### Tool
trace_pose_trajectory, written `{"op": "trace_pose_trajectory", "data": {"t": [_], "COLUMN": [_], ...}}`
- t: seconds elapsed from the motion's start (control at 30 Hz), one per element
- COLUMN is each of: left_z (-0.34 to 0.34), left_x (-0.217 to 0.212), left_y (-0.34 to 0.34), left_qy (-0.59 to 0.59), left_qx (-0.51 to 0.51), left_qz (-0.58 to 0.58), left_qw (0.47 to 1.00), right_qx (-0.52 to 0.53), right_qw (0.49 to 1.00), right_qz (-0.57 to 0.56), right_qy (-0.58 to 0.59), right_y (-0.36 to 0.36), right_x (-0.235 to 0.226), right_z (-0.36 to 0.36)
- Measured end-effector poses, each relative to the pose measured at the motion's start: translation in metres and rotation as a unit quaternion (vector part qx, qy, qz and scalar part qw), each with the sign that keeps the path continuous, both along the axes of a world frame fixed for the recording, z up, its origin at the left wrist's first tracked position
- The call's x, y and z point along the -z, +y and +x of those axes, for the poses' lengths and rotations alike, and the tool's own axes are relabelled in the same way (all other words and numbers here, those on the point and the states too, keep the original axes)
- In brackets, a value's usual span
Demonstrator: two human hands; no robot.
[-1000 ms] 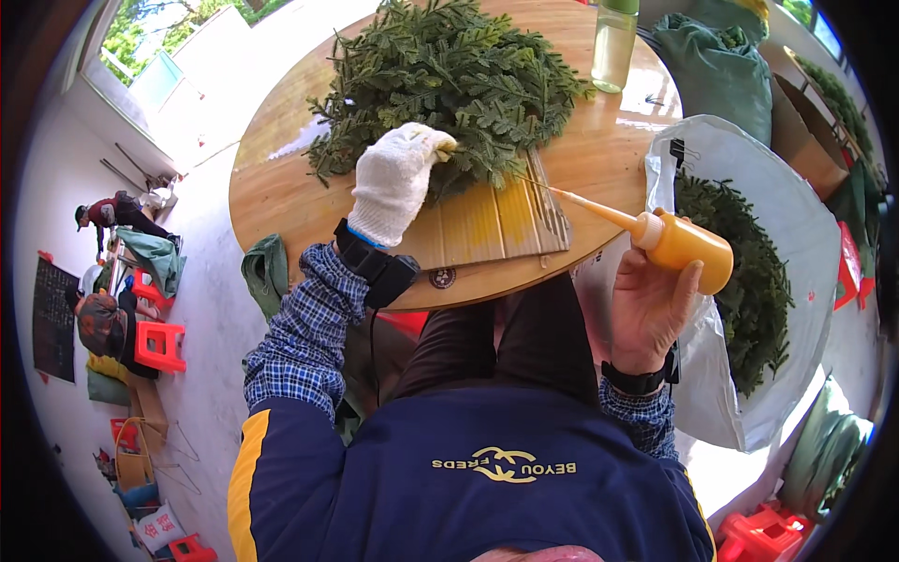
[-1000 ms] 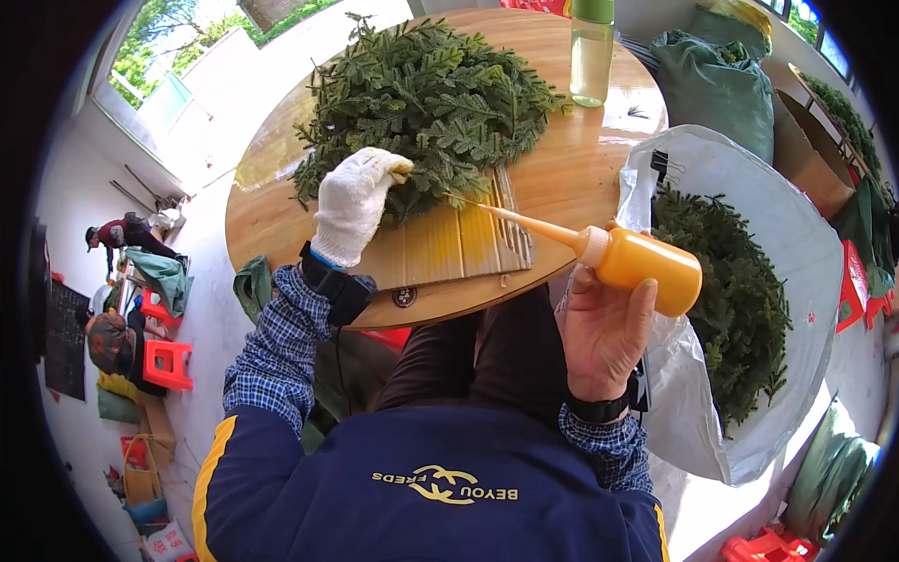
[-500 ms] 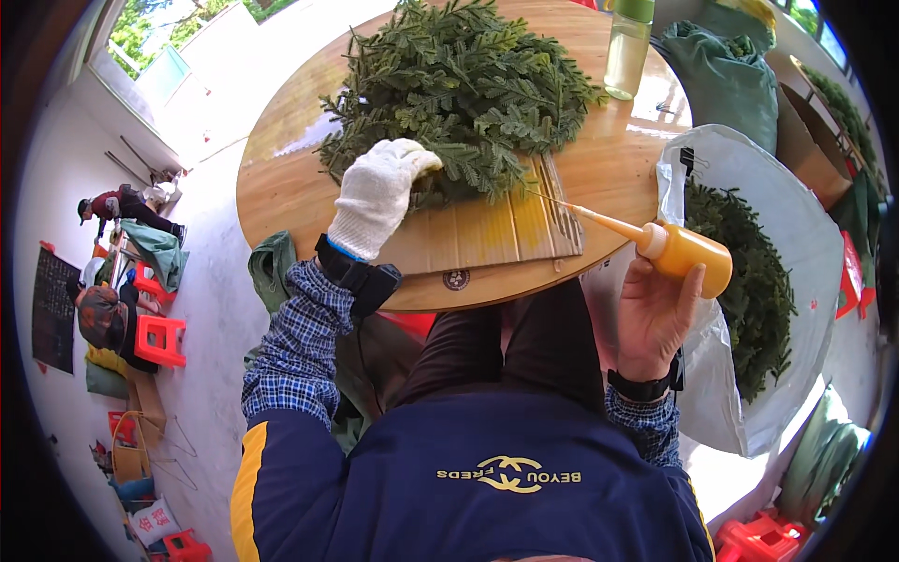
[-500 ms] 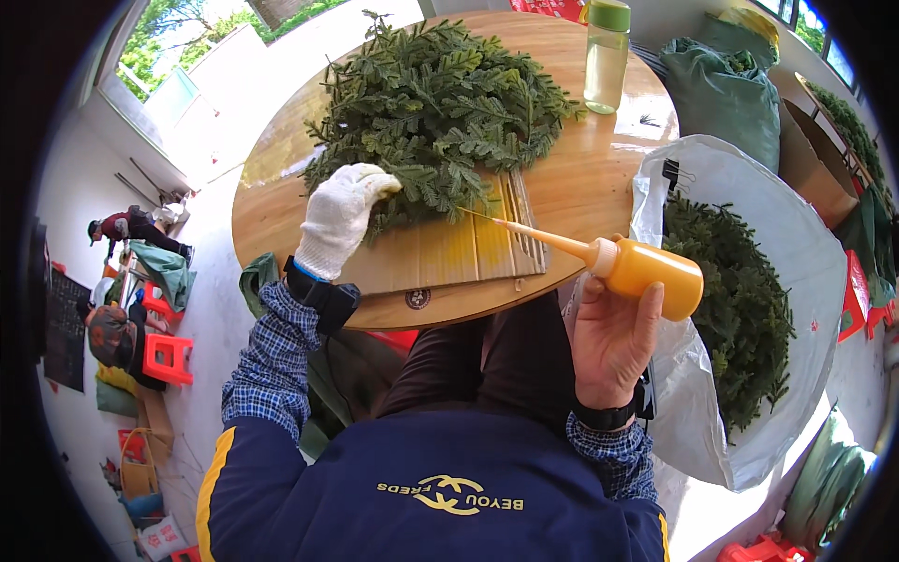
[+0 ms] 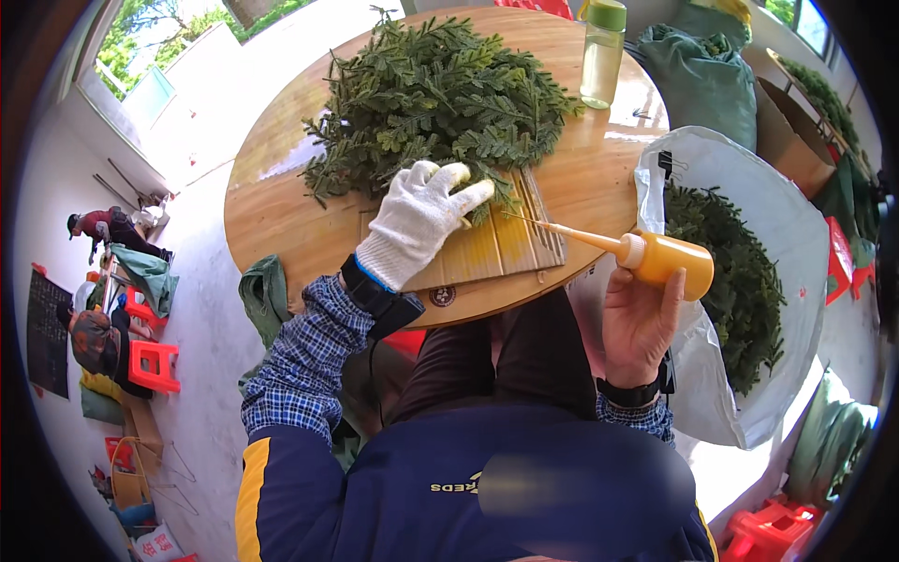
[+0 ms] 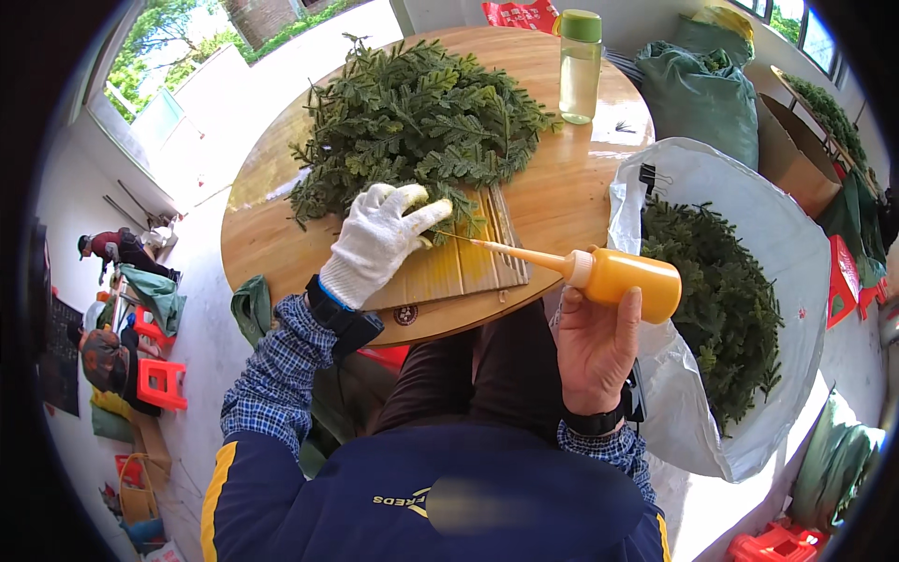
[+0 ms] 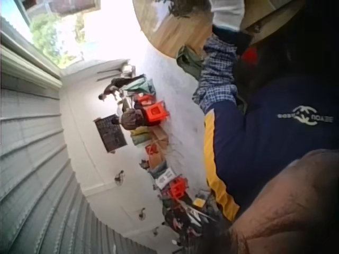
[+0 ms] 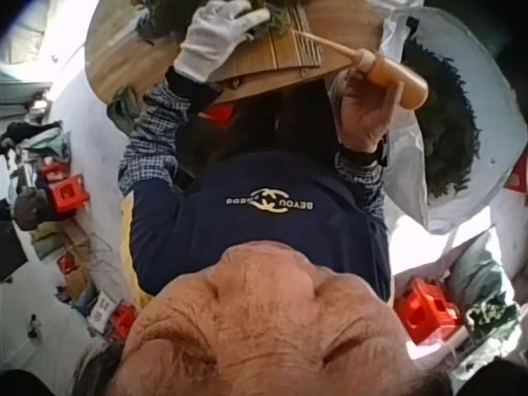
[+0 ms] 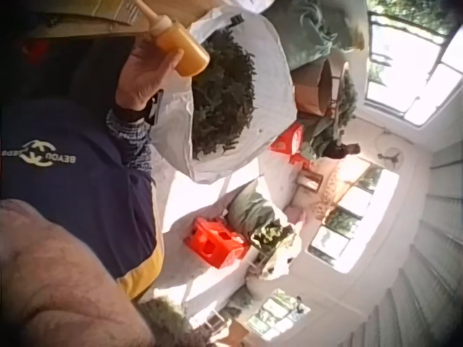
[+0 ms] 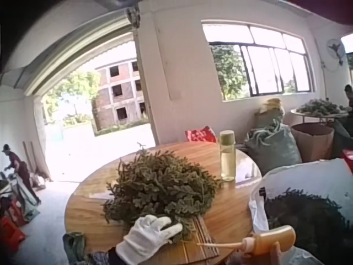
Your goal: Applying glue to greenery sprigs and attaching them to a wooden frame to create a decorative item.
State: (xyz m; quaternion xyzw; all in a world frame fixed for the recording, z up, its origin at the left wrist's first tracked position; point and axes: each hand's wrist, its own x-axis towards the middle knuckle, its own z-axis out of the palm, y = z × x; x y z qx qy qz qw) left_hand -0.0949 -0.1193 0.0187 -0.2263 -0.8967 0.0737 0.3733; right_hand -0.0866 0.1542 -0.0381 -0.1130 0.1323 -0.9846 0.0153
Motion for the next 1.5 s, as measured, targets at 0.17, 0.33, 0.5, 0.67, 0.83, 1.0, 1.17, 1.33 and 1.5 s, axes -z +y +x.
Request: {"op": "trace_pose_trajectory", "data": {"t": [0.17, 0.33, 0.5, 0.67, 0.83, 1.0, 1.17, 1.33, 1.5], "left_z": [-0.01, -0.003, 0.004, 0.01, 0.027, 0.024, -0.005, -0.01, 0.004], "left_x": [0.021, 0.005, -0.017, -0.024, -0.029, -0.025, 0.007, 0.017, 0.009], "left_y": [-0.015, -0.021, -0.028, -0.042, -0.04, -0.019, -0.029, -0.024, -0.021], "left_qy": [-0.088, -0.043, -0.012, 0.039, -0.003, -0.193, -0.445, -0.303, -0.107], "left_qx": [-0.048, 0.012, 0.021, 0.009, 0.092, 0.212, 0.226, 0.205, 0.088], "left_qz": [0.037, 0.234, 0.329, 0.341, 0.451, 0.424, 0.36, 0.201, 0.013], "left_qw": [0.994, 0.971, 0.944, 0.939, 0.888, 0.859, 0.788, 0.909, 0.99], "right_qx": [0.004, -0.002, -0.008, -0.006, -0.014, 0.002, 0.017, 0.009, 0.01], "right_qw": [1.0, 1.0, 1.0, 1.0, 1.0, 0.999, 0.999, 1.0, 1.0], "right_qz": [-0.002, 0.0, 0.005, -0.006, -0.014, -0.03, -0.027, -0.024, -0.017], "right_qy": [-0.012, -0.01, -0.013, -0.005, 0.009, 0.037, 0.017, -0.005, -0.017], "right_y": [0.004, 0.004, 0.002, 0.002, 0.003, 0.006, 0.012, 0.013, 0.011], "right_x": [0.0, 0.003, 0.003, 0.002, -0.004, -0.017, -0.013, -0.003, 0.001], "right_z": [0.002, 0.002, 0.004, 0.001, 0.007, 0.007, 0.001, -0.003, -0.005]}}
